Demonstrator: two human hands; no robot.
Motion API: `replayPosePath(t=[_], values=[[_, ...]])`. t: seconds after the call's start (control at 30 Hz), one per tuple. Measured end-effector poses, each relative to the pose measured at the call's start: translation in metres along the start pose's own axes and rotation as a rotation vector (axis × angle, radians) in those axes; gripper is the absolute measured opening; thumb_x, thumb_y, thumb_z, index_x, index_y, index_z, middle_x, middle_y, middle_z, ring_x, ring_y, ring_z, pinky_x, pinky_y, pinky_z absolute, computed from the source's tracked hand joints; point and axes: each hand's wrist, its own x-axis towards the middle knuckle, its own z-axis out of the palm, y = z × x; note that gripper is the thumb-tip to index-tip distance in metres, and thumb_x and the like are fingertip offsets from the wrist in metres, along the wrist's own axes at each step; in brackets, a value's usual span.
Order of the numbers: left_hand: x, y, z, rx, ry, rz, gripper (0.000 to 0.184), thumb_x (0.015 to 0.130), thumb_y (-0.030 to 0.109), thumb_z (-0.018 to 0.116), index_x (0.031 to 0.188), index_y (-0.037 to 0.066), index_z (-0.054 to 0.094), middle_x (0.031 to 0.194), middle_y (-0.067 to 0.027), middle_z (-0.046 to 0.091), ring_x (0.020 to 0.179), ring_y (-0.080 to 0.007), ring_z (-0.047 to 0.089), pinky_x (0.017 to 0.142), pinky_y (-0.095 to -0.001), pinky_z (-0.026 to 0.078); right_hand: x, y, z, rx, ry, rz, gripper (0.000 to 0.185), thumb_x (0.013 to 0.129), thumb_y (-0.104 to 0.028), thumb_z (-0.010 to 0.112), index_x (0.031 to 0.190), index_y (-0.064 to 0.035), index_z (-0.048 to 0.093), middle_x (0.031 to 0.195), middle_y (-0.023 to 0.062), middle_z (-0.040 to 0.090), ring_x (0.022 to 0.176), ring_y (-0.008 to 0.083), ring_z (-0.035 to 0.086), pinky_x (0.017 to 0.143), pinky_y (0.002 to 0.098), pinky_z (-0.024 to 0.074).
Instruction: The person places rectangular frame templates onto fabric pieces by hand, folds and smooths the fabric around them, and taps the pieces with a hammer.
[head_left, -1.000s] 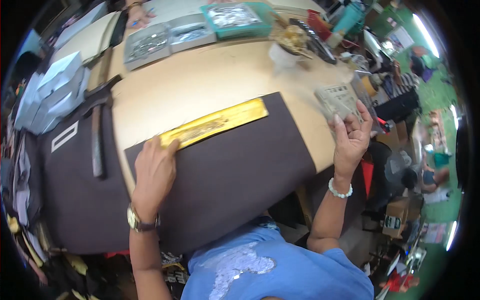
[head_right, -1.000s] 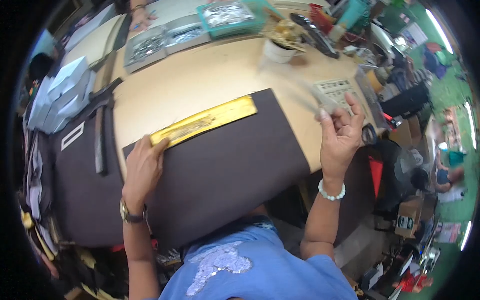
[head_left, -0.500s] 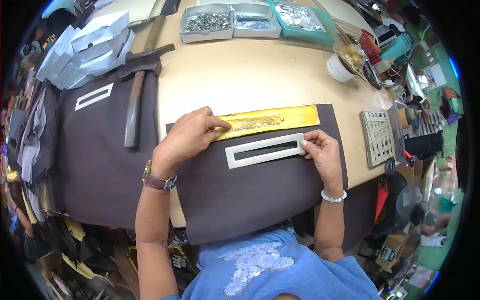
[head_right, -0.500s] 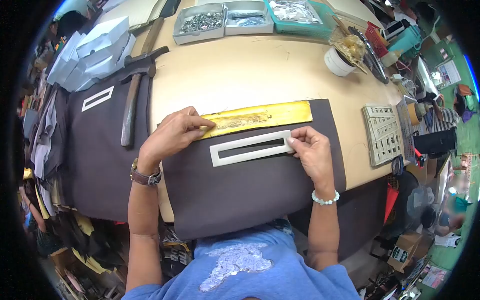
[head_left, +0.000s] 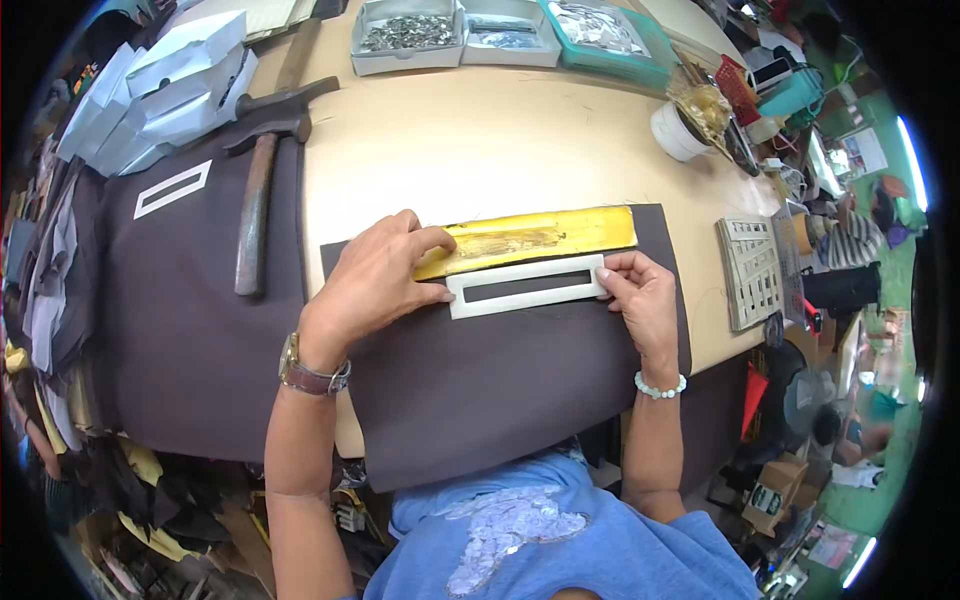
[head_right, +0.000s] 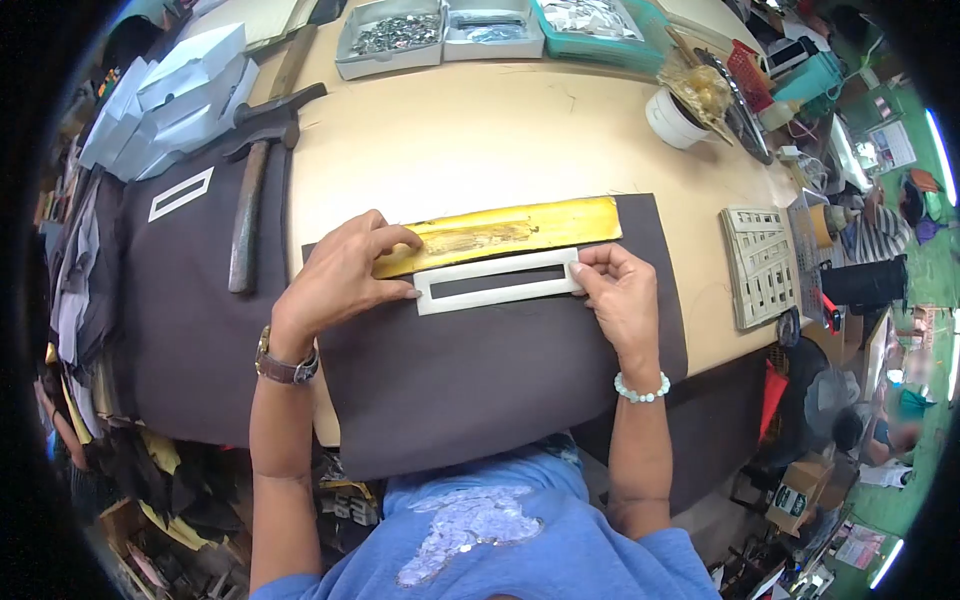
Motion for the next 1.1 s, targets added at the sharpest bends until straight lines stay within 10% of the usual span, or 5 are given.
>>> replayPosePath(t=[0.93, 1.1], values=[[-0.001, 0.007, 0.000, 0.025, -0.006, -0.017, 0.041, 0.066, 0.020, 0.078, 0.101, 0.010, 0.062, 0.083, -0.0088, 0.051, 0.083, -0.0269, 0.052, 0.075, -0.0383, 0.042, 0.002, 0.009, 0.007, -0.078, 0.133, -0.133, 0.028, 0.075, -0.002, 0.068, 0.101, 0.0050, 0.060, 0.071, 0.0076, 0.066, 0.061, 0.0107, 0.059, 0.058, 0.0240, 0.0468], [-0.004, 0.015, 0.000, 0.072, 0.012, -0.015, 0.037, 0.068, 0.017, 0.076, 0.101, 0.008, 0.061, 0.085, -0.0100, 0.052, 0.087, -0.0280, 0.053, 0.076, -0.0388, 0.044, -0.007, 0.008, 0.014, -0.721, 0.186, -0.531, 0.010, 0.078, -0.009, 0.061, 0.087, -0.0026, 0.061, 0.077, 0.0081, 0.061, 0.070, 0.0229, 0.061, 0.063, 0.0334, 0.0482]])
